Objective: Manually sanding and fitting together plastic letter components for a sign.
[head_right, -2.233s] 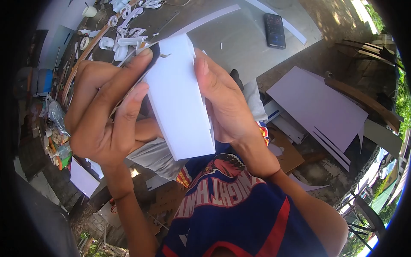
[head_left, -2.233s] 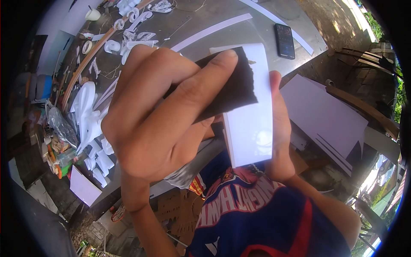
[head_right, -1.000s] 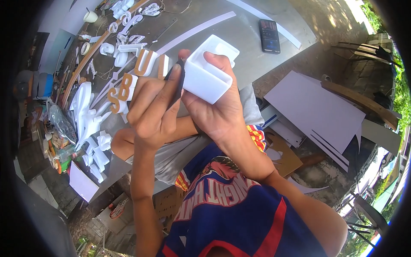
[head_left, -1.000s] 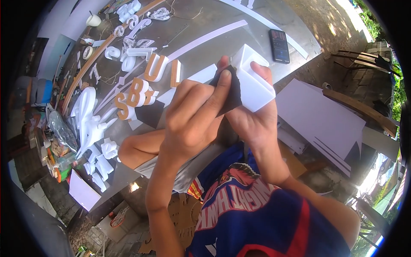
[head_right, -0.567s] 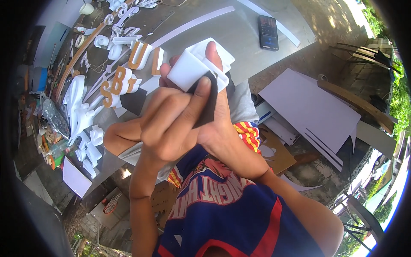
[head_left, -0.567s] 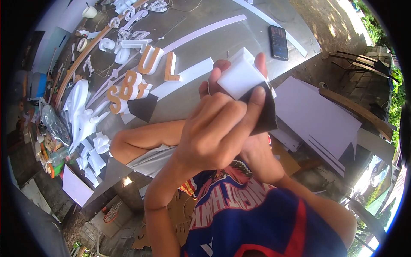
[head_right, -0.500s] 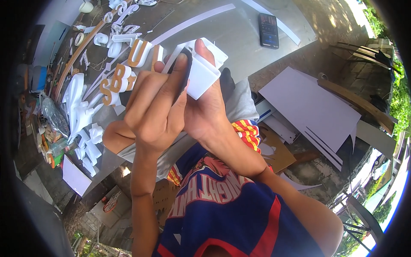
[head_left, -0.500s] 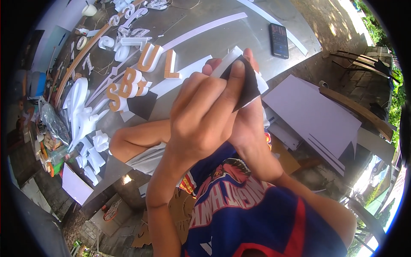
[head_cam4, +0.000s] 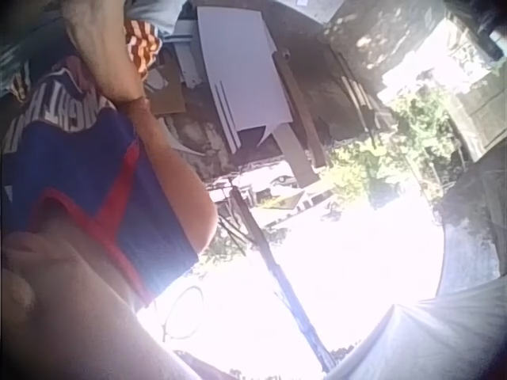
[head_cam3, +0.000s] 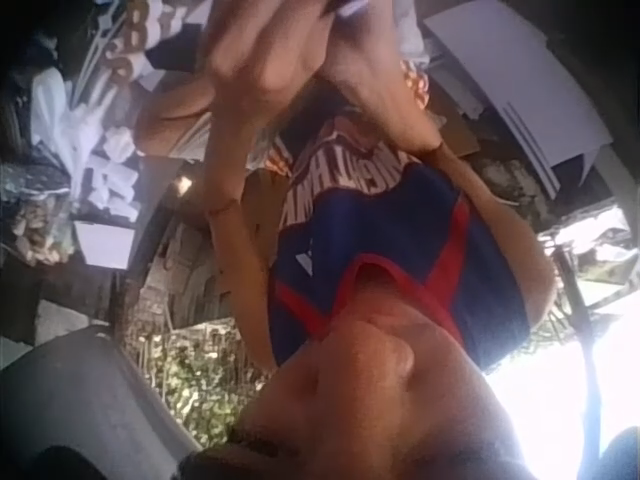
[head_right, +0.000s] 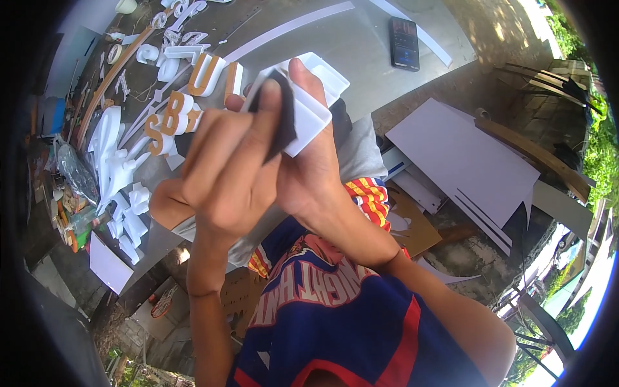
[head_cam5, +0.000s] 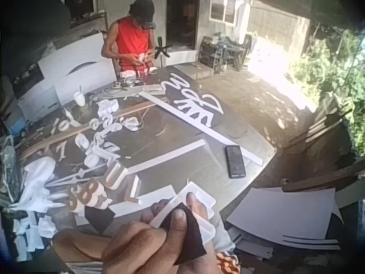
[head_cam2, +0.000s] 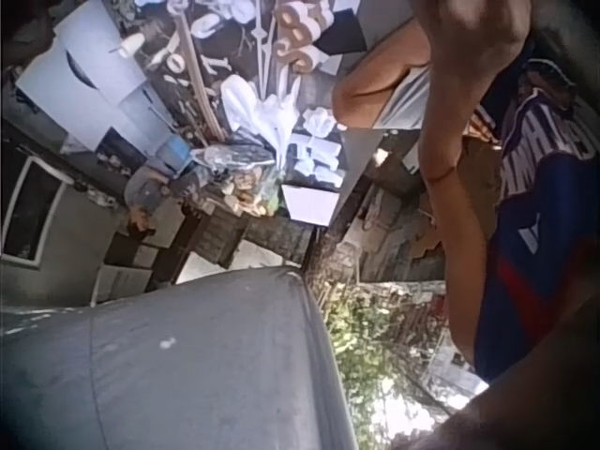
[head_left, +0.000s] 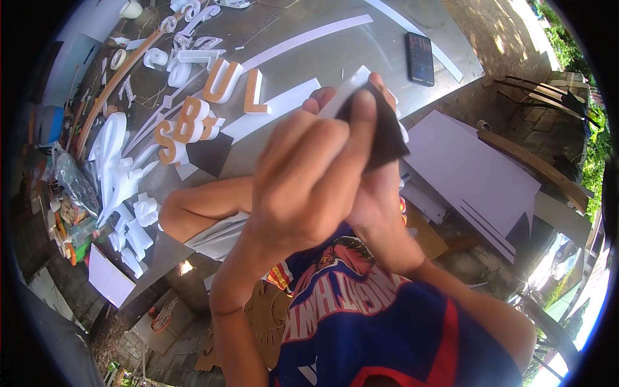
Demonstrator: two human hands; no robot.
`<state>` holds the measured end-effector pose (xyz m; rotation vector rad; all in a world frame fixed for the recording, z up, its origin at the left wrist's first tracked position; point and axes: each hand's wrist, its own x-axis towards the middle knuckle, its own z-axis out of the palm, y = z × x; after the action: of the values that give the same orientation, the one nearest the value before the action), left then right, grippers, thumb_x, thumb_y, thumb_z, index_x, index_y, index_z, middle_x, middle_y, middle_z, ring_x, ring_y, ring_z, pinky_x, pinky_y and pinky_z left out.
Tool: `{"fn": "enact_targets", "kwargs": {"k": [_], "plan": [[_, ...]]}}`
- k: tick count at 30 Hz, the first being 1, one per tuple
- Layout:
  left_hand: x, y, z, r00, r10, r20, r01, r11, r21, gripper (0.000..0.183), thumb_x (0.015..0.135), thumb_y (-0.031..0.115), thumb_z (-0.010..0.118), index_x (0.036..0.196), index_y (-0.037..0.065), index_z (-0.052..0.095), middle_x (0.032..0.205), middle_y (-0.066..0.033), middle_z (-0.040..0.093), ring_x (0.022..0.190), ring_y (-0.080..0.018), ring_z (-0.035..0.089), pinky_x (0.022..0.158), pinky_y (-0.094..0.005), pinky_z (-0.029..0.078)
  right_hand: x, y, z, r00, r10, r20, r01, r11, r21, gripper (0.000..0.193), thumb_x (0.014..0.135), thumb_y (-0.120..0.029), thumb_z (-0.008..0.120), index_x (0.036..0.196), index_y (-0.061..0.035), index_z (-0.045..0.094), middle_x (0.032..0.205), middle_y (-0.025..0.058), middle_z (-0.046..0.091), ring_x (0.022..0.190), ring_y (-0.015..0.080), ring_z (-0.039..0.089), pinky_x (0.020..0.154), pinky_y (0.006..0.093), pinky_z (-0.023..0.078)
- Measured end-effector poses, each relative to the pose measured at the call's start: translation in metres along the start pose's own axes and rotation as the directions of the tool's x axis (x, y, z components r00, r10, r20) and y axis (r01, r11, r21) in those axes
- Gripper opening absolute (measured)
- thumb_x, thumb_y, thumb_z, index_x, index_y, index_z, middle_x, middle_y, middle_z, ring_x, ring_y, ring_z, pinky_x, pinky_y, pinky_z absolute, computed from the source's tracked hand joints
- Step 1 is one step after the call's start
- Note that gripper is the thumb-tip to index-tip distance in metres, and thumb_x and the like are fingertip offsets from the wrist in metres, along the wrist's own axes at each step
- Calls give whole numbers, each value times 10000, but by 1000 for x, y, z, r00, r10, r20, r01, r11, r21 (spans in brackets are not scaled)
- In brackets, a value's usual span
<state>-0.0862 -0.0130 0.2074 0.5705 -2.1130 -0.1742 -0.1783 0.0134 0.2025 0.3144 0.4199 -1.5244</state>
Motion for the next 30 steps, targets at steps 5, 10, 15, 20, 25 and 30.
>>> {"fn": "enact_targets", "kwargs": {"k": [5,10,15,20,25,30], "plan": [[-2,12,3,997,23,77,-20,999,-39,395,682,-61,634,1075,-102,632,710,-66,496,632,-196,507,543,-304,451,15,-6,-17,931,91,354,-122,990,67,414,948,-397,534,1080,-5,527,1044,102,583,936,213,584,926,328,473],[-3,11,6,997,74,18,-75,997,17,368,640,25,626,987,-97,647,697,-50,427,611,-176,471,580,-301,468,-3,-14,-6,977,197,79,-197,980,-9,541,829,-553,631,967,-32,577,929,145,627,878,240,648,761,353,537],[-15,23,2,987,33,158,-33,999,-3,401,631,5,624,1018,-98,647,694,-42,405,613,-161,462,569,-273,451,-1,-13,-17,955,132,266,-187,964,191,496,924,-408,568,1082,60,521,994,126,600,1042,266,586,974,364,462],[9,12,-42,975,-214,-56,214,977,-3,128,829,-55,592,887,-164,624,770,-191,604,609,-227,527,522,-309,393,6,-22,-17,834,193,516,-337,920,202,501,930,-546,441,1173,-136,596,1230,94,604,1187,260,551,1066,411,379],[9,27,-43,948,-258,-186,262,965,-4,200,838,18,577,860,-174,627,792,-207,623,659,-259,562,570,-312,418,-12,-17,5,899,192,394,-273,949,161,424,949,-489,425,1188,-179,589,1280,9,579,1299,241,445,1107,427,309],[10,42,-55,959,-281,-37,283,944,170,241,854,57,545,823,-161,645,808,-205,633,688,-280,559,601,-342,430,-15,-8,13,910,273,312,-336,927,168,512,879,-607,500,908,-132,688,1097,0,660,1156,228,569,960,339,449]]}}
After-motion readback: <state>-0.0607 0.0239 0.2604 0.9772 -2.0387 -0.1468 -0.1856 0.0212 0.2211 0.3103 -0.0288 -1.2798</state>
